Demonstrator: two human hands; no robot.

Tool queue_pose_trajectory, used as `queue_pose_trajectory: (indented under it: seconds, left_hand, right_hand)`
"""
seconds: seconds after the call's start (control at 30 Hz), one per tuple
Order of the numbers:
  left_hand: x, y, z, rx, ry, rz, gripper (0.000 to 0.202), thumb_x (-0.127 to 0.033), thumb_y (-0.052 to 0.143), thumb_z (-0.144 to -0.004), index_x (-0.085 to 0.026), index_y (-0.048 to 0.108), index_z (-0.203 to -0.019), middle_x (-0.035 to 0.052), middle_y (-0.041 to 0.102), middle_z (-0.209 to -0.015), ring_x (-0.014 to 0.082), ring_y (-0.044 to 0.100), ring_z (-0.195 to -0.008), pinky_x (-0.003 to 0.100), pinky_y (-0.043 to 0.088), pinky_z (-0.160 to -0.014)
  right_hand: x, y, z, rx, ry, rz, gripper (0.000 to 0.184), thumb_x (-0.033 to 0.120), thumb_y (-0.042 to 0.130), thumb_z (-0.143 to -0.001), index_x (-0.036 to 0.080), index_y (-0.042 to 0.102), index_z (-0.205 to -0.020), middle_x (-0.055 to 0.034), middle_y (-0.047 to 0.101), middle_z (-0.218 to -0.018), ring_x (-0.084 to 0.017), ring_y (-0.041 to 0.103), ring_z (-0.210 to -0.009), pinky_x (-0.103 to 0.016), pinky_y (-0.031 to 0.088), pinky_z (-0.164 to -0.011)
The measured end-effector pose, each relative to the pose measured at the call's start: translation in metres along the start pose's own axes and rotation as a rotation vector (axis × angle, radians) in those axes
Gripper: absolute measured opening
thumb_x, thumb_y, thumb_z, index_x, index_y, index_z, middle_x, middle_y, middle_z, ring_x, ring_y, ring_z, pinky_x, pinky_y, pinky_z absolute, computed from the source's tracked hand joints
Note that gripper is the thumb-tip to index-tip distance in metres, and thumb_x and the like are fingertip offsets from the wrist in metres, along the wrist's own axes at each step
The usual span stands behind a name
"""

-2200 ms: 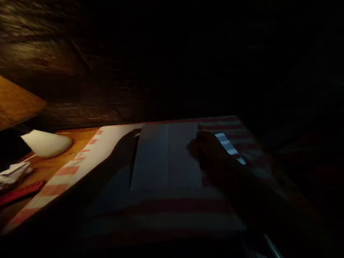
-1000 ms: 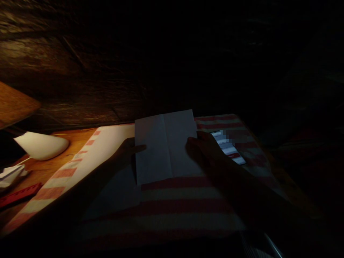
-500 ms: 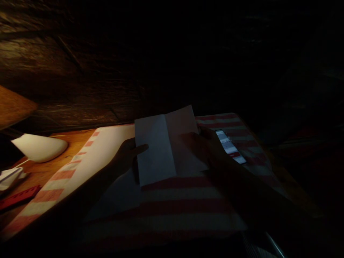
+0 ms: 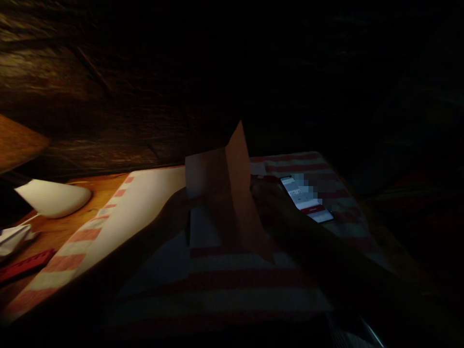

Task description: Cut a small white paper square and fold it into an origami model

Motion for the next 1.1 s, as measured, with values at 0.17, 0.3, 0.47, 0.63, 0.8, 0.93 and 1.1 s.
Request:
queue_pose_trajectory:
  seconds: [0.17,0.3,0.47,0.63,0.8,0.93,1.1]
  left_hand:
    - [0.01,0.007,0.005,0.038,-0.098,0.06,0.04,-0.032,0.082,-0.072,-0.018,0.072,-0.107,0.008,0.078,-0.101,0.0298,0.072,-0.097,0.039,0.059,-0.082]
    - [0.011,0.02,0.013,0.123,-0.211,0.114,0.044,-0.049,0.076,-0.079,-0.017,0.073,-0.109,0.0118,0.078,-0.099,0.0332,0.073,-0.096,0.044,0.06,-0.082]
    - [0.002,0.027,0.016,0.179,-0.161,0.131,0.062,-0.071,0.068,-0.078,-0.019,0.073,-0.112,0.0112,0.078,-0.105,0.0327,0.073,-0.101,0.044,0.059,-0.084]
    - [0.002,0.017,0.009,0.08,-0.013,-0.134,0.044,-0.05,0.085,-0.07,-0.015,0.074,-0.093,0.0082,0.078,-0.09,0.0246,0.072,-0.083,0.035,0.058,-0.076]
    - [0.002,0.016,0.008,0.046,-0.022,-0.186,0.04,-0.05,0.081,-0.073,-0.014,0.074,-0.089,0.0078,0.077,-0.081,0.0265,0.072,-0.079,0.037,0.058,-0.072]
    - [0.001,0.016,0.009,0.043,-0.033,-0.183,0.039,-0.05,0.079,-0.075,-0.014,0.074,-0.089,0.0079,0.077,-0.08,0.0272,0.073,-0.08,0.037,0.058,-0.072]
    - [0.005,0.015,0.007,0.044,-0.038,-0.166,0.036,-0.047,0.08,-0.075,-0.014,0.074,-0.088,0.0072,0.077,-0.082,0.023,0.072,-0.076,0.034,0.057,-0.071]
  right_hand:
    - [-0.008,0.009,-0.008,0.083,-0.047,-0.071,0.037,0.028,0.08,-0.074,0.028,0.066,-0.109,-0.0054,0.073,-0.109,-0.025,0.069,-0.099,-0.044,0.054,-0.087]
    - [-0.017,0.009,-0.009,0.03,0.058,-0.055,0.037,0.021,0.079,-0.076,0.025,0.065,-0.109,-0.0046,0.073,-0.101,-0.023,0.07,-0.091,-0.043,0.055,-0.083]
    - [-0.011,0.013,-0.008,0.043,0.051,-0.016,0.017,0.023,0.075,-0.08,0.022,0.07,-0.096,-0.0053,0.073,-0.1,-0.022,0.068,-0.093,-0.04,0.054,-0.084]
    - [-0.01,0.014,-0.007,0.046,0.049,0.009,0.012,0.029,0.075,-0.083,0.019,0.068,-0.083,-0.0034,0.07,-0.085,-0.018,0.064,-0.077,-0.034,0.05,-0.071]
    - [-0.013,0.011,-0.009,0.021,0.059,-0.008,0.023,0.034,0.078,-0.08,0.018,0.063,-0.073,-0.0002,0.064,-0.074,-0.014,0.058,-0.068,-0.029,0.045,-0.062]
    - [-0.017,0.009,-0.011,0.004,0.075,-0.022,0.027,0.037,0.079,-0.078,0.019,0.06,-0.069,0.0015,0.059,-0.069,-0.013,0.054,-0.063,-0.028,0.042,-0.058]
    - [-0.016,0.008,-0.012,-0.007,0.066,0.019,0.026,0.038,0.079,-0.078,0.02,0.062,-0.069,0.0001,0.06,-0.071,-0.014,0.054,-0.065,-0.028,0.043,-0.058]
Point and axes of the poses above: each hand's wrist, its own z-axis away from the middle knuckle, its own y-axis out of the palm, x = y × z, the point moved 6 cm from there along -z, towards the middle knuckle
